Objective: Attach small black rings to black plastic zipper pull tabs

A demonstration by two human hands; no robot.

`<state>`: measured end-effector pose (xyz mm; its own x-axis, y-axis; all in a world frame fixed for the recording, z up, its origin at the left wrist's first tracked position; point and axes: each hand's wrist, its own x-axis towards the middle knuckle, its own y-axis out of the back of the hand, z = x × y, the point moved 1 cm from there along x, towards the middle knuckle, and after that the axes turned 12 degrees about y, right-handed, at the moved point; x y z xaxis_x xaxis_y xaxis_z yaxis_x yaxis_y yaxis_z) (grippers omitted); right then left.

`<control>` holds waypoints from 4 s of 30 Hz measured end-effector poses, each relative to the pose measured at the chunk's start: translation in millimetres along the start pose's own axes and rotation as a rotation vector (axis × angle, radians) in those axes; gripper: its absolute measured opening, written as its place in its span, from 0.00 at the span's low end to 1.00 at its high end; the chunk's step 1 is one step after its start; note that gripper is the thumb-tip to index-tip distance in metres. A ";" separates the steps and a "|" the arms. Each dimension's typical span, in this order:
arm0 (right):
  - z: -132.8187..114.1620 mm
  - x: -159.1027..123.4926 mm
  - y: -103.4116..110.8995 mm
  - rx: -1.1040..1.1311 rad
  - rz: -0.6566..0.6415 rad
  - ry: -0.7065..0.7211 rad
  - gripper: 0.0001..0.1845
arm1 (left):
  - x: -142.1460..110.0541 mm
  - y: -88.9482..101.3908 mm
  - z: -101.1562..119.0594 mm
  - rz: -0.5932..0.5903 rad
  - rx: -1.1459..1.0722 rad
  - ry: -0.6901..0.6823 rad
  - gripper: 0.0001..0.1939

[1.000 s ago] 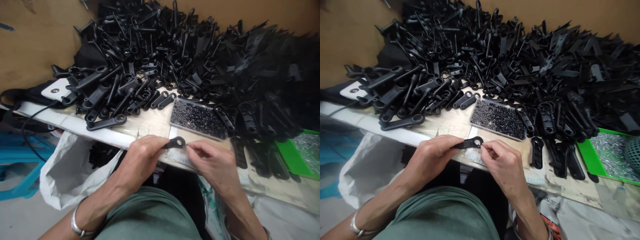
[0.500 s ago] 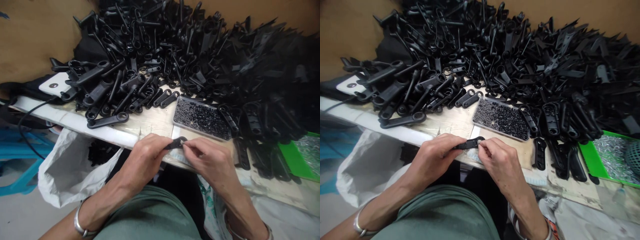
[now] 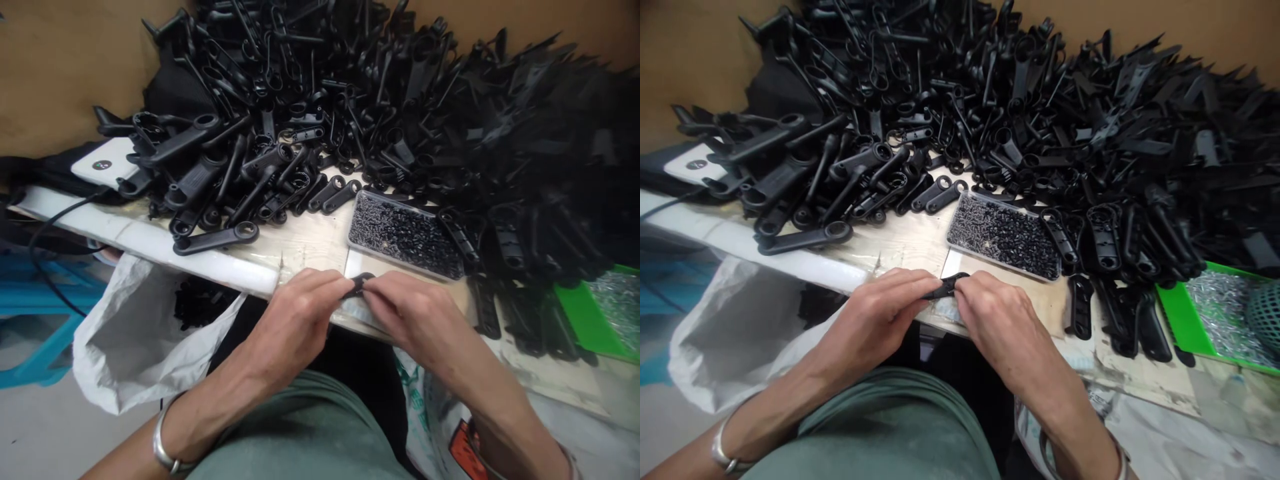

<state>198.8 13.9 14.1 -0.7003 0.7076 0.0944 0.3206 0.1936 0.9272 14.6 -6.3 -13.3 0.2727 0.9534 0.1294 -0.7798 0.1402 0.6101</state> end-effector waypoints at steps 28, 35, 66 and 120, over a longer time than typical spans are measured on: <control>-21.9 21.2 0.8 -0.394 -0.102 0.063 0.14 | 3.4 -4.2 -0.8 -0.248 0.234 -0.038 0.23; -16.8 28.6 3.2 -0.389 -0.188 0.076 0.14 | 3.9 -7.8 -5.2 -0.202 0.285 -0.085 0.19; -16.9 16.8 4.5 -0.391 -0.216 0.008 0.12 | 1.3 -8.5 -8.0 -0.131 0.124 -0.034 0.17; 12.2 -20.3 1.4 0.447 0.214 -0.333 0.08 | 11.7 1.9 3.7 -0.279 0.533 -0.071 0.30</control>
<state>221.2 8.1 9.0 -0.3760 0.9235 0.0762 0.7204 0.2396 0.6509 18.4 4.1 -7.7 0.4777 0.8771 -0.0505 -0.2893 0.2113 0.9336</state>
